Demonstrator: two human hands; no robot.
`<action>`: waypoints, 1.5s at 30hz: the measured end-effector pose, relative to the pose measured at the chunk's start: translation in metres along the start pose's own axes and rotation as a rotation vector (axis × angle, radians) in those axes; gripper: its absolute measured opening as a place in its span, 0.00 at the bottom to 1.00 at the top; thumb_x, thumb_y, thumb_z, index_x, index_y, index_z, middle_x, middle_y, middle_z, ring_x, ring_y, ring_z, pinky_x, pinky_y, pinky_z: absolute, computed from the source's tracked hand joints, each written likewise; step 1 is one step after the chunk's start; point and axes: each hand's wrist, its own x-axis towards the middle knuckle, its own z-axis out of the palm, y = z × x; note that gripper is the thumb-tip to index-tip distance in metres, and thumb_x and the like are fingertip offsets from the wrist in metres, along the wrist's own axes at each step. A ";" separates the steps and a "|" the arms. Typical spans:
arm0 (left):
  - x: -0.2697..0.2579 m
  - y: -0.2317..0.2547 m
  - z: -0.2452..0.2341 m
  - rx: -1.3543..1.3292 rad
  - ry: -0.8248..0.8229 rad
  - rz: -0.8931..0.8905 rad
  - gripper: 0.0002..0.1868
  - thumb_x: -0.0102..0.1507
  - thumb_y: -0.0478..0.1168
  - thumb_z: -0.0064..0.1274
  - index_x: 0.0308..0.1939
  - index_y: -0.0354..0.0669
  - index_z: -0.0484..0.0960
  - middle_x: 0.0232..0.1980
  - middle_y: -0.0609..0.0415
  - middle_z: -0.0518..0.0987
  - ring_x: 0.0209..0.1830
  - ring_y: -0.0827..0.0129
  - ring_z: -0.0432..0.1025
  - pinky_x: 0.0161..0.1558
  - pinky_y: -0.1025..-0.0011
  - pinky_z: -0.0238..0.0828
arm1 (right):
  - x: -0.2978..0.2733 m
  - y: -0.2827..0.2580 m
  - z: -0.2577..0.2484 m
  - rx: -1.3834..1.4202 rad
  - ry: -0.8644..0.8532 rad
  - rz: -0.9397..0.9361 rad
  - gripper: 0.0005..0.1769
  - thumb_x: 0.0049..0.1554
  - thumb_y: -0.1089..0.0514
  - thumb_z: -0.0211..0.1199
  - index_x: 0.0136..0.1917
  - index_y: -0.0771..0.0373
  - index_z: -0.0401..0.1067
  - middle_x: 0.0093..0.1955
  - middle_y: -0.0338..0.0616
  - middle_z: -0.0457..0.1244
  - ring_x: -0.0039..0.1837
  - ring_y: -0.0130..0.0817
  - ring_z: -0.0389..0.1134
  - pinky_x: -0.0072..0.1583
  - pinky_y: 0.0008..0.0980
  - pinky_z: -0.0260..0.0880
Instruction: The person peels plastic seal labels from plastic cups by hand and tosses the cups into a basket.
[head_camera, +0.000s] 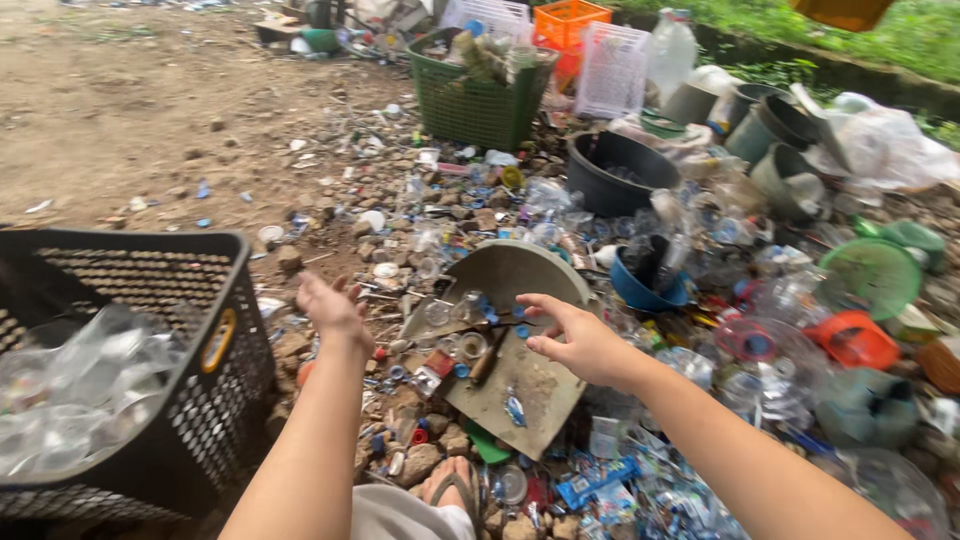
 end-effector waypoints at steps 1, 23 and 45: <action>-0.007 -0.015 0.014 0.141 -0.120 0.015 0.32 0.70 0.64 0.30 0.73 0.56 0.55 0.52 0.57 0.77 0.39 0.73 0.71 0.39 0.73 0.66 | -0.002 0.013 -0.004 0.001 0.017 0.019 0.36 0.56 0.55 0.64 0.76 0.48 0.59 0.69 0.39 0.63 0.54 0.27 0.69 0.56 0.33 0.72; -0.269 -0.236 0.180 1.796 -1.882 0.268 0.36 0.63 0.61 0.52 0.69 0.44 0.72 0.68 0.43 0.75 0.69 0.53 0.70 0.66 0.60 0.64 | -0.192 0.215 -0.135 0.112 0.320 0.448 0.33 0.56 0.54 0.64 0.74 0.52 0.63 0.65 0.41 0.65 0.52 0.31 0.70 0.50 0.34 0.74; -0.290 -0.408 0.165 1.777 -1.855 0.159 0.34 0.62 0.53 0.57 0.68 0.43 0.71 0.64 0.39 0.77 0.67 0.50 0.71 0.67 0.60 0.66 | -0.248 0.475 -0.117 0.261 0.463 0.873 0.22 0.60 0.64 0.54 0.67 0.57 0.73 0.52 0.46 0.68 0.45 0.34 0.70 0.43 0.38 0.71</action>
